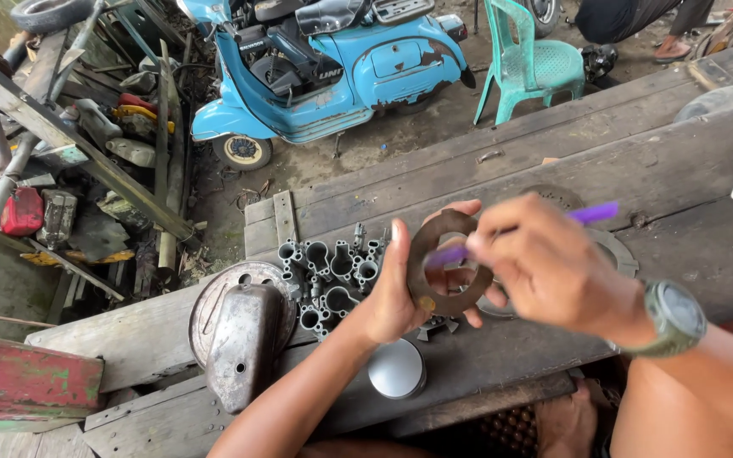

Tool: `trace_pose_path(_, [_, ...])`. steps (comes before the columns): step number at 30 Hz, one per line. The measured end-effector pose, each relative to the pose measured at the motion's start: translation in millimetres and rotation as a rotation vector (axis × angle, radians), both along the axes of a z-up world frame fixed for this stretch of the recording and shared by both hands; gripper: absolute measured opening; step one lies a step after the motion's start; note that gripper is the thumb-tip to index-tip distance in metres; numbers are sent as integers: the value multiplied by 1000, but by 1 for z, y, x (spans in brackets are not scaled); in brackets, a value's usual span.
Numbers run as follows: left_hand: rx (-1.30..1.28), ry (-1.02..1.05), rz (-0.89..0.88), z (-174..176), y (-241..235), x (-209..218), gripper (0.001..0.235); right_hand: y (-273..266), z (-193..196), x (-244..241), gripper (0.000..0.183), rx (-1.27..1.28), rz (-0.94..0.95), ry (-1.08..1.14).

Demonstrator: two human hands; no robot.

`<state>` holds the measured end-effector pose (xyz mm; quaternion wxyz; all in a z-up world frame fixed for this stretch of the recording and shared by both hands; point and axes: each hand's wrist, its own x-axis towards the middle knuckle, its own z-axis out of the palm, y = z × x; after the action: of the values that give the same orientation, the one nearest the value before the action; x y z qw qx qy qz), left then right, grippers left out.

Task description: Cleaning motorcycle clutch components with a small brush and inspecting them for debris

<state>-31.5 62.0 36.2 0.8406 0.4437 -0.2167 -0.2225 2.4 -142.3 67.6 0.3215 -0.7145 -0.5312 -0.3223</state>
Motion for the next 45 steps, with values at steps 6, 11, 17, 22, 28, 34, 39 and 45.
trace_pose_path(6, [-219,-73,258,-18,-7,1,82,6,-4,-11,18,-50,52,49])
trace_pose_path(11, [-116,-277,403,-12,-8,-5,71,7,-7,-13,19,-34,28,116])
trace_pose_path(17, [-339,-343,579,-18,-12,-5,70,10,-36,8,20,36,145,189])
trace_pose_path(22, [-407,-369,612,-22,-18,-11,67,17,-32,-15,22,53,167,306])
trace_pose_path(28, [-395,-392,659,-17,-16,-8,67,27,-40,-6,24,110,233,290])
trace_pose_path(34, [-446,-434,667,-11,-15,-13,63,25,-36,-6,23,128,119,272])
trace_pose_path(39, [-449,-412,674,-16,-16,-14,62,20,-36,-1,23,130,127,291])
trace_pose_path(45, [-406,-464,702,-15,-16,-14,62,27,-34,-9,23,116,246,261])
